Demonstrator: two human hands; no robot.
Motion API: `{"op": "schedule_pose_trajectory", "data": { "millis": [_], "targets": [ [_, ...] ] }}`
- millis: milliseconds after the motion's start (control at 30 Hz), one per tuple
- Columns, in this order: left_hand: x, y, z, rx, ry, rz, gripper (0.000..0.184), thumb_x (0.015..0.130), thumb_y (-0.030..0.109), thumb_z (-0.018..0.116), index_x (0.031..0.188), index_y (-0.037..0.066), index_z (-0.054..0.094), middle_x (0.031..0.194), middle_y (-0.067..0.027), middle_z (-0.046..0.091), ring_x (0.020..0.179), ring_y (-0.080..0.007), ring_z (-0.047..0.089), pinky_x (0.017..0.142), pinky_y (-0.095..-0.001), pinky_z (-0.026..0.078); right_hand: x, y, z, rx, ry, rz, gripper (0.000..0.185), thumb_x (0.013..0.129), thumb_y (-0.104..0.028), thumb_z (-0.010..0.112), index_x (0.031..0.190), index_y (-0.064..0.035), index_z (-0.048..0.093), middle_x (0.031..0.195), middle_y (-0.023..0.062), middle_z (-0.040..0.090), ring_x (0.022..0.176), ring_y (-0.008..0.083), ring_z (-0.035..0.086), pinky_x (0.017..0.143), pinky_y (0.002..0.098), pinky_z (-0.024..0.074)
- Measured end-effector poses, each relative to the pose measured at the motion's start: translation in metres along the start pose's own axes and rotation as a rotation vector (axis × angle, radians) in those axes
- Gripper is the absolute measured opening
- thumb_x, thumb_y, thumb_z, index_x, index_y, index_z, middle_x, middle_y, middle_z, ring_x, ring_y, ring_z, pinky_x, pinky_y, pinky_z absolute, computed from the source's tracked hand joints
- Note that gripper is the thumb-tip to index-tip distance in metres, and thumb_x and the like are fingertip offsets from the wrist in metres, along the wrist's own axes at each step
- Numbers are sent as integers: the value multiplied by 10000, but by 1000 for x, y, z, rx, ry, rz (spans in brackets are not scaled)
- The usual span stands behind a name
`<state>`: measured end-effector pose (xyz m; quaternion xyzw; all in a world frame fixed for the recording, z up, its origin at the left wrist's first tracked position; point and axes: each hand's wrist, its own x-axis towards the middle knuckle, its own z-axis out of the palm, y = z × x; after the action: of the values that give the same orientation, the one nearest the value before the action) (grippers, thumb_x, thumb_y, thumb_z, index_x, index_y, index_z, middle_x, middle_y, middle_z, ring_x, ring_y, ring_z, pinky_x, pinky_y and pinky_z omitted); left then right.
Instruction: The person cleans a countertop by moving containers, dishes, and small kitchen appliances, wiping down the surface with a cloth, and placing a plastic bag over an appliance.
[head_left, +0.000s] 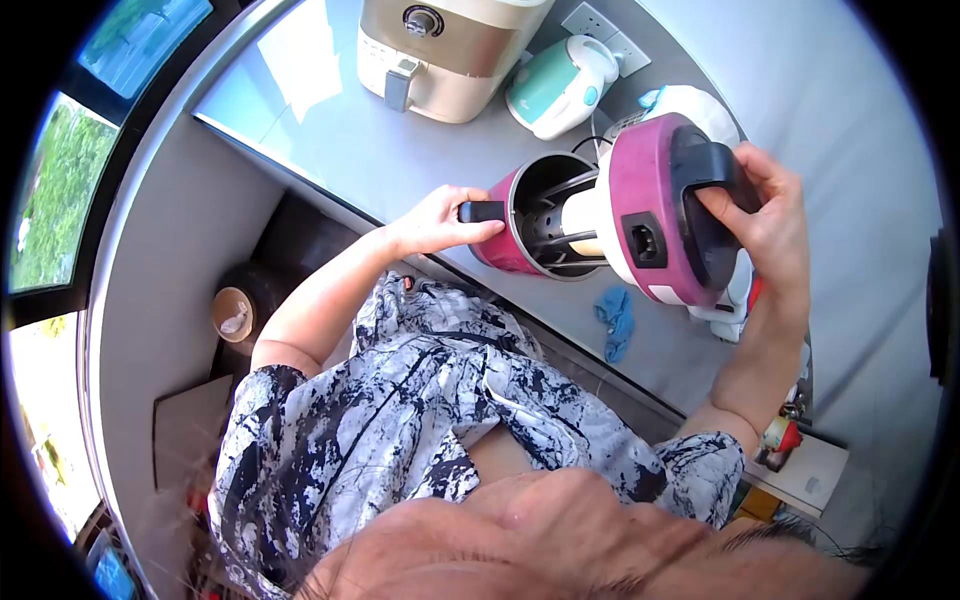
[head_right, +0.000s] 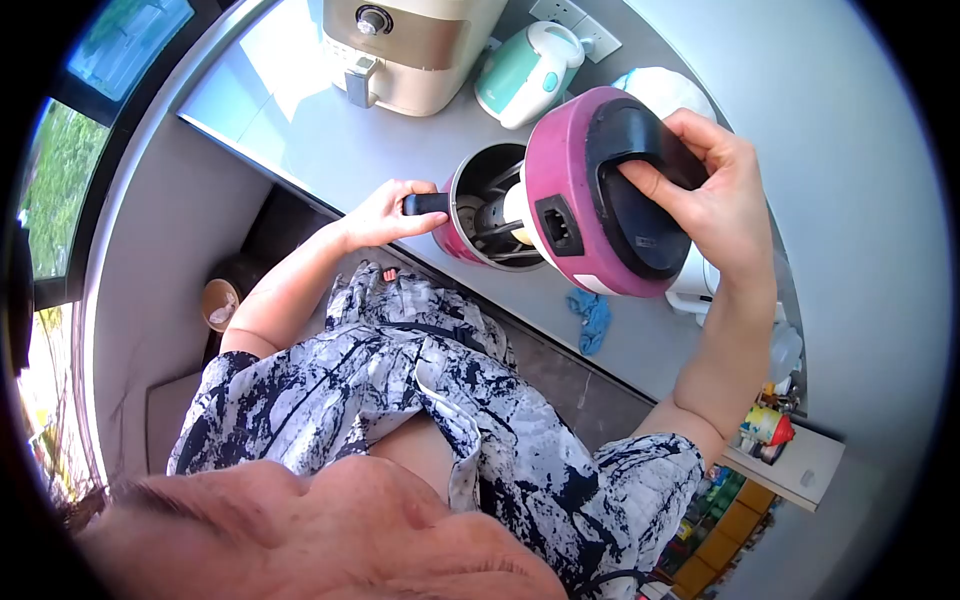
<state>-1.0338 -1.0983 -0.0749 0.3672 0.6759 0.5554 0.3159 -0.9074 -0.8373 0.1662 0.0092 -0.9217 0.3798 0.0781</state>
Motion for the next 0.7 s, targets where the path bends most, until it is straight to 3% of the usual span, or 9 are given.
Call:
{"op": "schedule_pose_trajectory", "data": {
  "millis": [233, 467, 700],
  "targets": [
    [-4, 13, 1, 32, 29, 5, 285, 880, 311, 689, 879, 31, 636, 620, 51, 446, 563, -51, 395, 496, -257, 327, 20, 22, 41, -58, -168, 7, 248, 767, -88, 808, 938, 10, 657, 835, 33, 682, 785, 94, 624, 756, 263, 514],
    [-6, 11, 6, -56, 9, -3, 312, 875, 305, 702, 999, 20, 674, 643, 61, 466, 577, -36, 392, 508, -239, 336, 20, 21, 66, -320, -173, -174, 301, 692, -118, 841, 909, 4, 673, 832, 137, 689, 761, 301, 686, 721, 334, 538],
    [-5, 10, 7, -91, 40, 15, 315, 886, 309, 703, 1022, 26, 685, 651, 80, 465, 580, -20, 372, 501, -228, 313, 14, 27, 86, -379, -132, -142, 293, 728, -190, 828, 908, -30, 663, 799, 134, 684, 730, 313, 672, 675, 349, 522]
  ]
}}
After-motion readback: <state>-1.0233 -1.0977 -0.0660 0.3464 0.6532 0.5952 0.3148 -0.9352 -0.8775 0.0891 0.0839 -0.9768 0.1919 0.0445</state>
